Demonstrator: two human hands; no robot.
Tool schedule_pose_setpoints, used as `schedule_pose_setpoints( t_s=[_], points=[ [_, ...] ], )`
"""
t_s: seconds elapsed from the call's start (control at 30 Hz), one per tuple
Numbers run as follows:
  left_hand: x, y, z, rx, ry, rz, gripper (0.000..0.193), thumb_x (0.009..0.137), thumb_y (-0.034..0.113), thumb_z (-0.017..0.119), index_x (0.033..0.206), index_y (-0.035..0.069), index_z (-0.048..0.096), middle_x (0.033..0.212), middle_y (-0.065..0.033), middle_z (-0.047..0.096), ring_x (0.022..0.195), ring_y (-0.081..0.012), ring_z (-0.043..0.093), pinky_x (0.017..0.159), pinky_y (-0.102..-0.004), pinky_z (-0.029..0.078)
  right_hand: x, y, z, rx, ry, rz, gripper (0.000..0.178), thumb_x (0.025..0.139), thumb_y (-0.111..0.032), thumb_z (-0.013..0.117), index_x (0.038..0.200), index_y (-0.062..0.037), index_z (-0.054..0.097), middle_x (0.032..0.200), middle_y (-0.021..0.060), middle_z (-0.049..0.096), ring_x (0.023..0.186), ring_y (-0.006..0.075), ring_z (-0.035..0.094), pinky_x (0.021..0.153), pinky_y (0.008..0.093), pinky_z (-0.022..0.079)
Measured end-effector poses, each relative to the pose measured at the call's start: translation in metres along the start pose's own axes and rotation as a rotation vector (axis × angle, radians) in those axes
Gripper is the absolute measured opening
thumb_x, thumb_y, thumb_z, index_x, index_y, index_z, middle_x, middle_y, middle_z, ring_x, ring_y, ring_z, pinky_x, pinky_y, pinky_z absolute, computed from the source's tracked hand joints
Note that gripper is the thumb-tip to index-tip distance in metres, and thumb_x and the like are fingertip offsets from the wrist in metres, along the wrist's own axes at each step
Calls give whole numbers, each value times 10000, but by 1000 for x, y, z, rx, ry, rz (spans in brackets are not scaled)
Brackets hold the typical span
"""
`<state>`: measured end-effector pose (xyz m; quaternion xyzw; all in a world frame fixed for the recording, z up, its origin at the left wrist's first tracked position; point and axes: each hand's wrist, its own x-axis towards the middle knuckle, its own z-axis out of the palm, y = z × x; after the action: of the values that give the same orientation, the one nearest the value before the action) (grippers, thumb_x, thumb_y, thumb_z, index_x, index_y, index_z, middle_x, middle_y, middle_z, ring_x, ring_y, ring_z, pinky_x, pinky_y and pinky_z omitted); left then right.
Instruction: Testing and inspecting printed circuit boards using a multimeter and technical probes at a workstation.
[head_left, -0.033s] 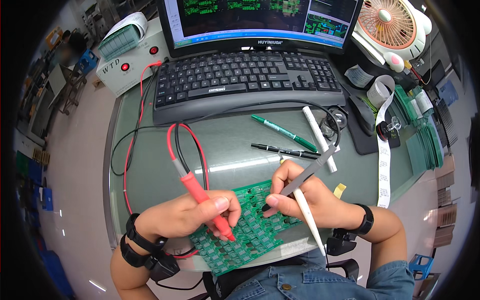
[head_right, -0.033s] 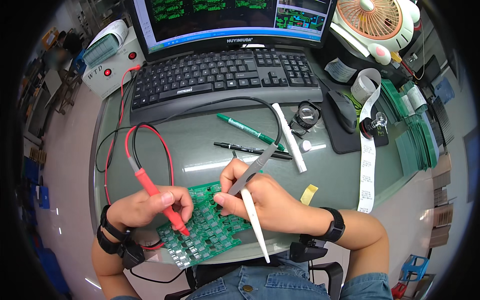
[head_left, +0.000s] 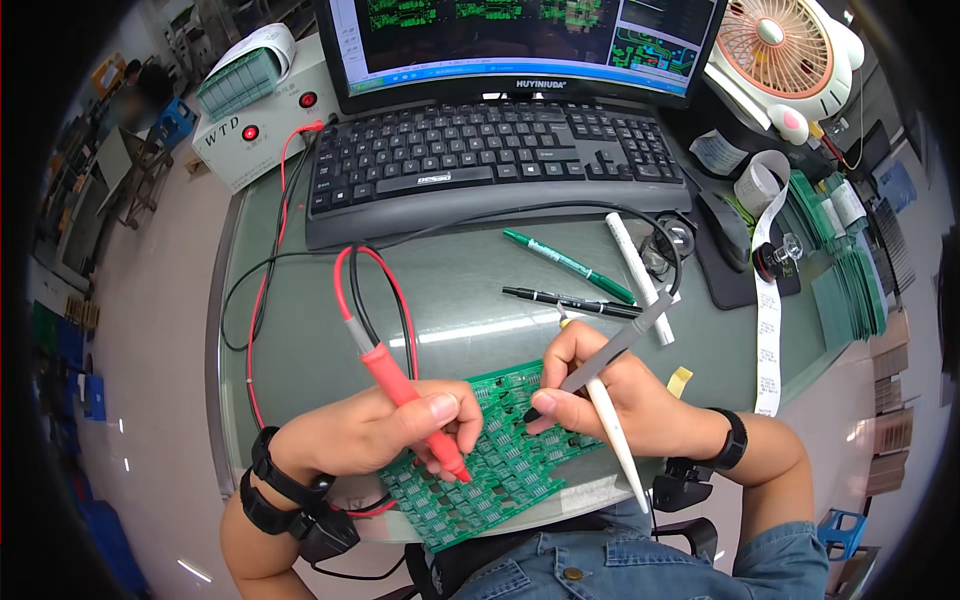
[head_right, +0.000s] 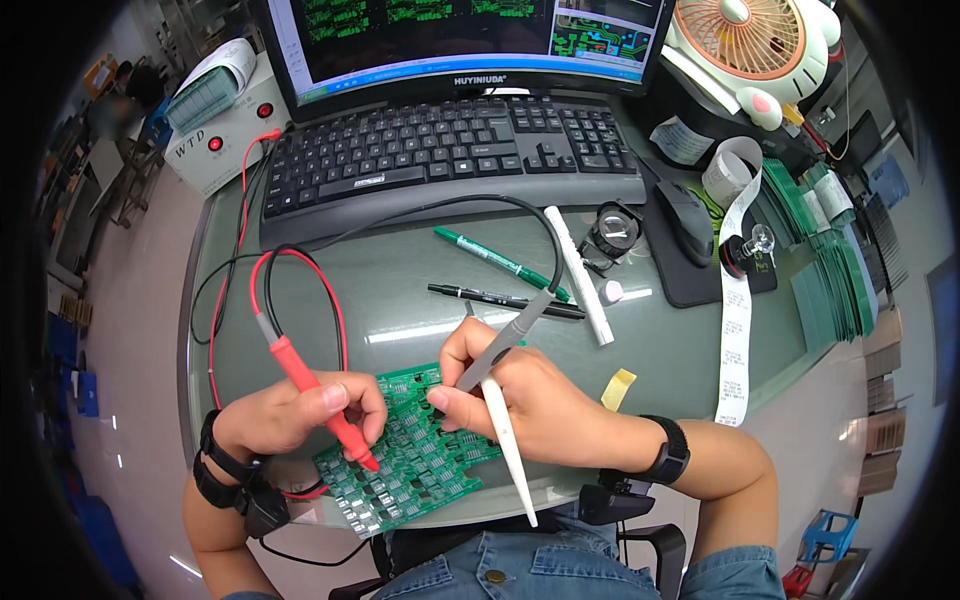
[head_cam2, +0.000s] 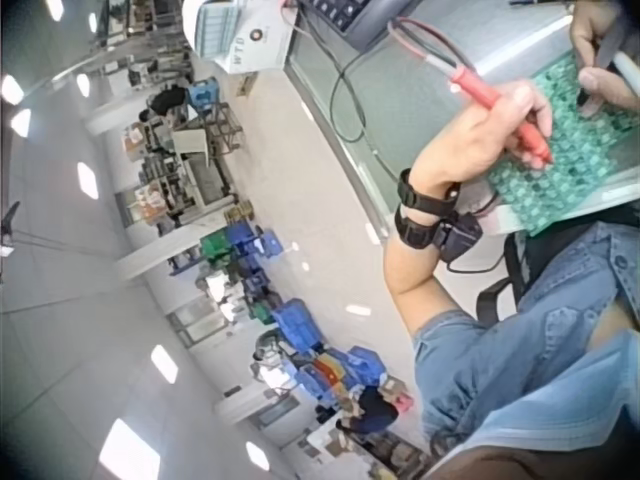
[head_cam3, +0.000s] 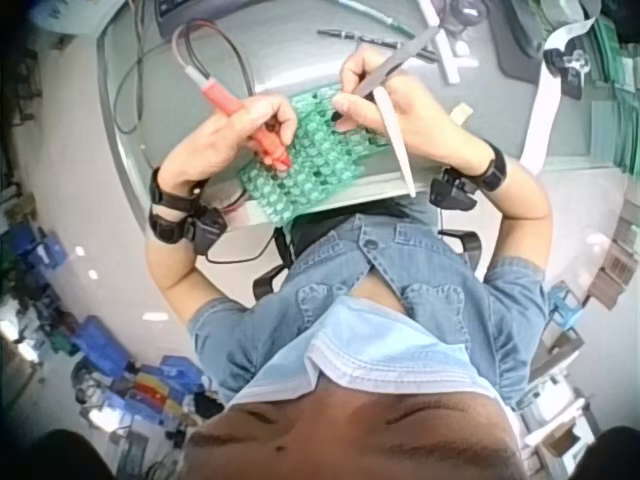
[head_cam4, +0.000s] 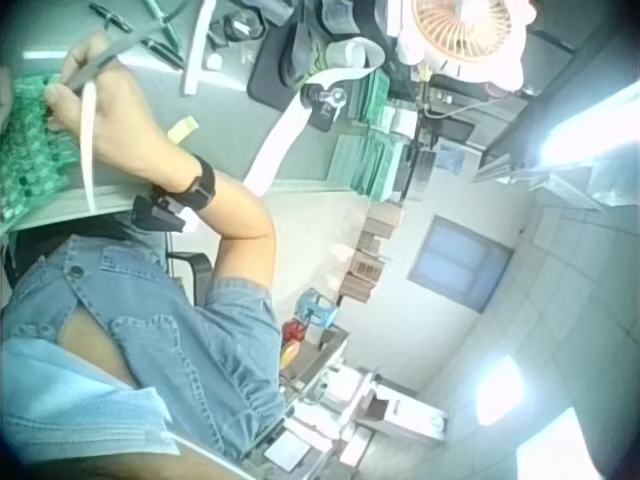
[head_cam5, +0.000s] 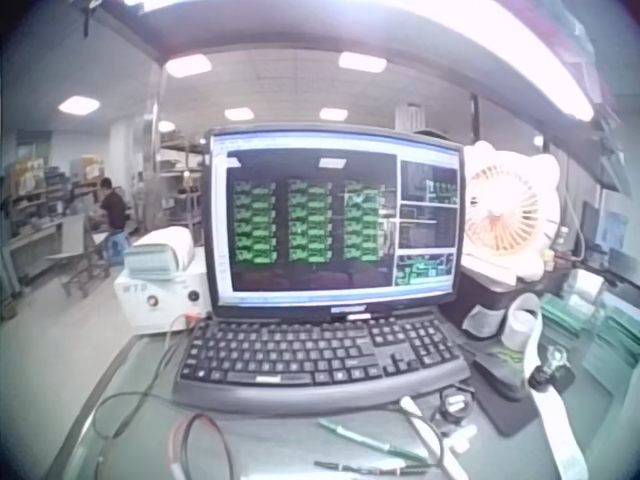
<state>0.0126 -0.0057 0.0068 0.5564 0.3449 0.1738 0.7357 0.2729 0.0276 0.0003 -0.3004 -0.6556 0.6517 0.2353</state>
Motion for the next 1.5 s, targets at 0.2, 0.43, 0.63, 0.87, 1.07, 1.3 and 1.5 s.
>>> schedule_pose_setpoints(
  t_s=[0.2,0.43,0.63,0.87,1.07,1.3,1.5],
  points=[
    [0,3,3,-36,40,0,467,1036,422,321,985,15,545,848,-68,595,735,-120,591,693,-267,489,-1,1,2,-39,14,-12,229,935,-143,625,856,16,480,887,58,494,751,158,662,643,284,523],
    [6,5,7,-154,232,-15,215,977,225,567,1037,22,528,948,-62,620,836,-102,656,690,-226,549,0,2,1,-64,4,-13,210,927,-110,643,914,-27,450,851,5,493,730,44,576,714,252,597],
    [7,5,7,-162,273,-40,236,939,177,623,1036,3,497,967,-100,619,913,-190,684,736,-301,604,-1,4,4,-24,42,7,217,930,-151,635,885,-7,479,849,51,530,751,128,644,636,278,500],
    [9,3,9,-147,277,-20,246,935,170,631,1042,0,489,969,-101,620,926,-187,680,735,-286,601,-1,4,4,-3,50,6,206,935,-153,629,896,-15,481,841,42,531,762,112,634,643,271,496],
    [9,1,10,-149,286,-7,264,927,168,647,1048,1,482,968,-100,617,928,-187,679,725,-275,598,-2,3,4,-11,43,9,198,938,-150,624,897,-12,487,846,38,523,757,106,612,645,266,484],
    [10,2,10,-146,288,-7,263,926,162,648,1049,5,477,968,-89,606,931,-190,678,715,-272,597,-2,5,5,-15,54,-3,188,934,-139,625,896,-18,486,823,39,531,751,106,606,637,265,475],
    [10,2,10,-149,290,-19,251,925,145,646,1051,8,478,976,-86,602,952,-199,677,718,-275,601,-2,5,5,-12,55,4,180,932,-131,626,900,-24,485,807,37,545,745,101,599,631,262,469]
  ],
)
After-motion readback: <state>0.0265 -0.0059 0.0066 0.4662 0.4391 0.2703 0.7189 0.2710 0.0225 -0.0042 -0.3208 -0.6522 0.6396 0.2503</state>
